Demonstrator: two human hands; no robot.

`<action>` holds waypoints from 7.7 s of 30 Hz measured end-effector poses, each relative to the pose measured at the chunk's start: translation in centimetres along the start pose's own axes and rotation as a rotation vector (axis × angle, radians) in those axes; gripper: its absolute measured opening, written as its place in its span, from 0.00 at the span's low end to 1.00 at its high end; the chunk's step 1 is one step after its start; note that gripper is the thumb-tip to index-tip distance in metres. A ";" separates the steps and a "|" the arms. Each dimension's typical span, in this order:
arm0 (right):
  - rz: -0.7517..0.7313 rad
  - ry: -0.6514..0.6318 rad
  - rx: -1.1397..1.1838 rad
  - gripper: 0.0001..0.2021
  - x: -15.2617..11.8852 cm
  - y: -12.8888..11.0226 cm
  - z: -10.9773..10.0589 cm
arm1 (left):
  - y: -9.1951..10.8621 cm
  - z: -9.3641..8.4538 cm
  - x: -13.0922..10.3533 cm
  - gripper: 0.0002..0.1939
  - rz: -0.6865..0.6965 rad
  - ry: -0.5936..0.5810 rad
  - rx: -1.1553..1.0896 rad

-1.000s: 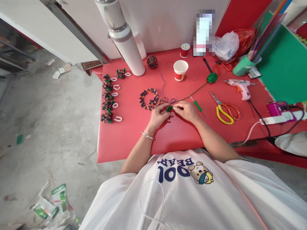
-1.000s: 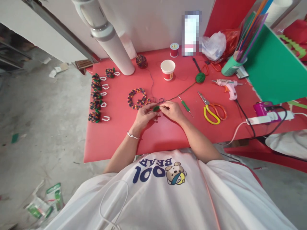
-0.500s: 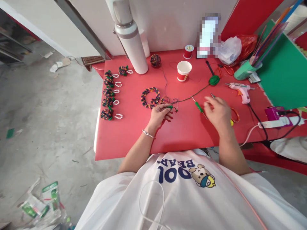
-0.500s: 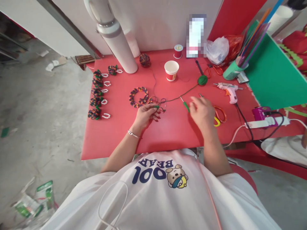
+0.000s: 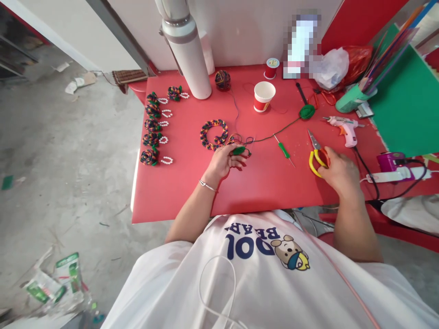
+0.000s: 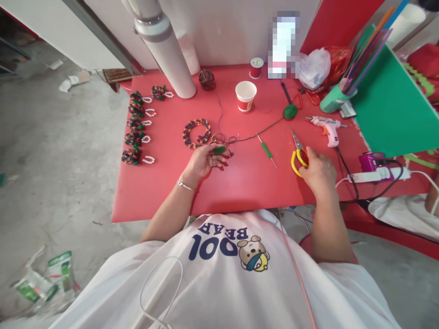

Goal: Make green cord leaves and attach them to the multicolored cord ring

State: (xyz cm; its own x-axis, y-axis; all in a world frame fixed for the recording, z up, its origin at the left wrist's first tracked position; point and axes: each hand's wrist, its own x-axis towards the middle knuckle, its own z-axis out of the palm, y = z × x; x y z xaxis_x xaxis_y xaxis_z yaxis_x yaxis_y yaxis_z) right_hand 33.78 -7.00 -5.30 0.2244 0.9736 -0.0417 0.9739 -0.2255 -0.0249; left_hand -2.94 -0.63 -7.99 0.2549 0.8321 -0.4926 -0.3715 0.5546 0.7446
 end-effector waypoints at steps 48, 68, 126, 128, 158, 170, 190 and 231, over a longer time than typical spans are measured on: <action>0.105 -0.962 1.722 0.33 -6.6 -16.5 1.7 | -1.5 -0.3 0.7 0.25 0.190 -0.167 0.025; 0.113 -0.945 1.744 0.37 -6.9 -16.6 1.7 | -1.5 -0.5 0.6 0.28 0.167 -0.165 0.057; 0.100 0.064 0.053 0.27 -3.1 -1.6 0.0 | -1.5 0.3 0.0 0.22 0.425 0.063 0.285; 0.084 0.075 -0.041 0.23 -3.3 -1.8 -0.3 | -1.5 0.3 0.3 0.18 0.444 0.096 0.346; -0.313 -0.036 0.976 0.13 4.8 -21.0 1.7 | -1.9 -0.1 0.9 0.12 0.521 0.249 0.671; -0.450 -0.075 0.815 0.15 10.3 -28.0 0.2 | -0.1 -1.6 1.0 0.07 0.519 0.421 0.810; -0.649 -0.137 0.192 0.09 2.4 -18.6 1.4 | -0.2 -2.3 1.1 0.08 0.760 0.393 0.839; -0.459 0.058 0.325 0.10 3.5 -15.9 3.1 | -2.7 -0.6 1.3 0.17 0.909 -0.135 1.442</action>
State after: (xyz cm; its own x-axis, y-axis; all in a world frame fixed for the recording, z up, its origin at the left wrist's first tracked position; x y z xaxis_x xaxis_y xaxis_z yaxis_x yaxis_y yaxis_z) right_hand 19.01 -0.10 -8.13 -0.2092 0.9727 0.1007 0.9137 0.2311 -0.3343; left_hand -2.17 -1.00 -10.92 0.5294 0.8042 0.2701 0.5983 -0.5796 0.5532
